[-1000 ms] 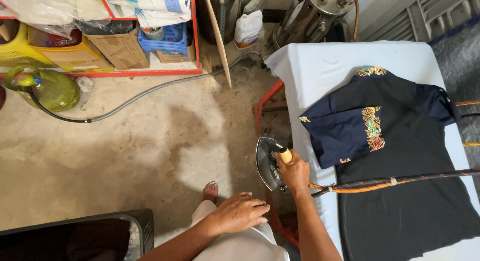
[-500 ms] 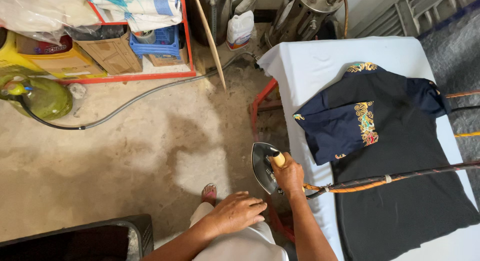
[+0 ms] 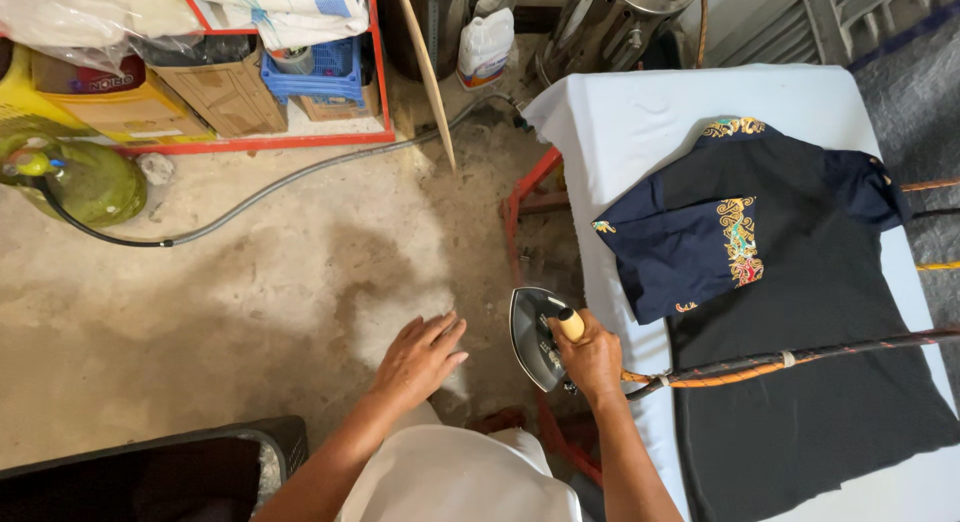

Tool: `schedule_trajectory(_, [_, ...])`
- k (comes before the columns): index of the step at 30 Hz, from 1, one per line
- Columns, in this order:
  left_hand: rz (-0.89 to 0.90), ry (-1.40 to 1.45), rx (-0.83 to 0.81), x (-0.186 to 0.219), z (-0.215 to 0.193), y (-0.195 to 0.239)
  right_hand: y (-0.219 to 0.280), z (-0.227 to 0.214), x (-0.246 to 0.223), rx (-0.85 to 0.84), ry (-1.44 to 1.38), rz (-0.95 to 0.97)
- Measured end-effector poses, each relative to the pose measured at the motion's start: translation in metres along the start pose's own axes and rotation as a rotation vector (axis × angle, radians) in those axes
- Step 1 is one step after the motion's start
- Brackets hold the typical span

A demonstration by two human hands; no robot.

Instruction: The person irons a shirt on a table using an iron, folds the sleeves and the body of the shirt by hand, and then irons the folded garment.

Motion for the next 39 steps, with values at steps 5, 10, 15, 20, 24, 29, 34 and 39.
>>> schedule_trajectory(5, [0.031,-0.037,0.007,0.012,-0.005,-0.017,0.005,-0.001,-0.004,0.013,0.027,-0.040])
schedule_trajectory(10, [0.097,-0.010,-0.015,0.034,-0.003,-0.043,0.013,0.000,-0.012,-0.007,0.076,-0.088])
schedule_trajectory(15, [0.142,-0.014,-0.059,0.044,0.001,-0.061,0.017,0.002,-0.015,-0.069,0.094,-0.031])
schedule_trajectory(20, [0.145,-0.023,-0.054,0.040,-0.003,-0.060,0.016,0.001,-0.015,-0.086,0.093,-0.012])
schedule_trajectory(24, [0.132,-0.052,-0.022,0.035,-0.010,-0.057,0.015,0.000,-0.014,-0.108,0.115,0.021])
schedule_trajectory(29, [0.120,-0.062,-0.023,0.034,-0.012,-0.056,0.013,-0.001,-0.022,-0.086,0.005,-0.124])
schedule_trajectory(34, [0.132,-0.042,-0.027,0.037,-0.005,-0.056,0.013,0.005,-0.021,-0.069,-0.004,-0.157])
schedule_trajectory(39, [0.156,-0.015,-0.051,0.043,0.004,-0.052,0.015,0.013,-0.014,-0.130,0.143,-0.053])
Point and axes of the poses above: each hand's wrist, its own y-axis away from the middle knuckle, its own z-axis out of the palm, x = y × z, the point moved 6 cm from there along -y, towards the middle knuckle, and after that the axes turned 7 degrees about z, right-handed, at the moved point
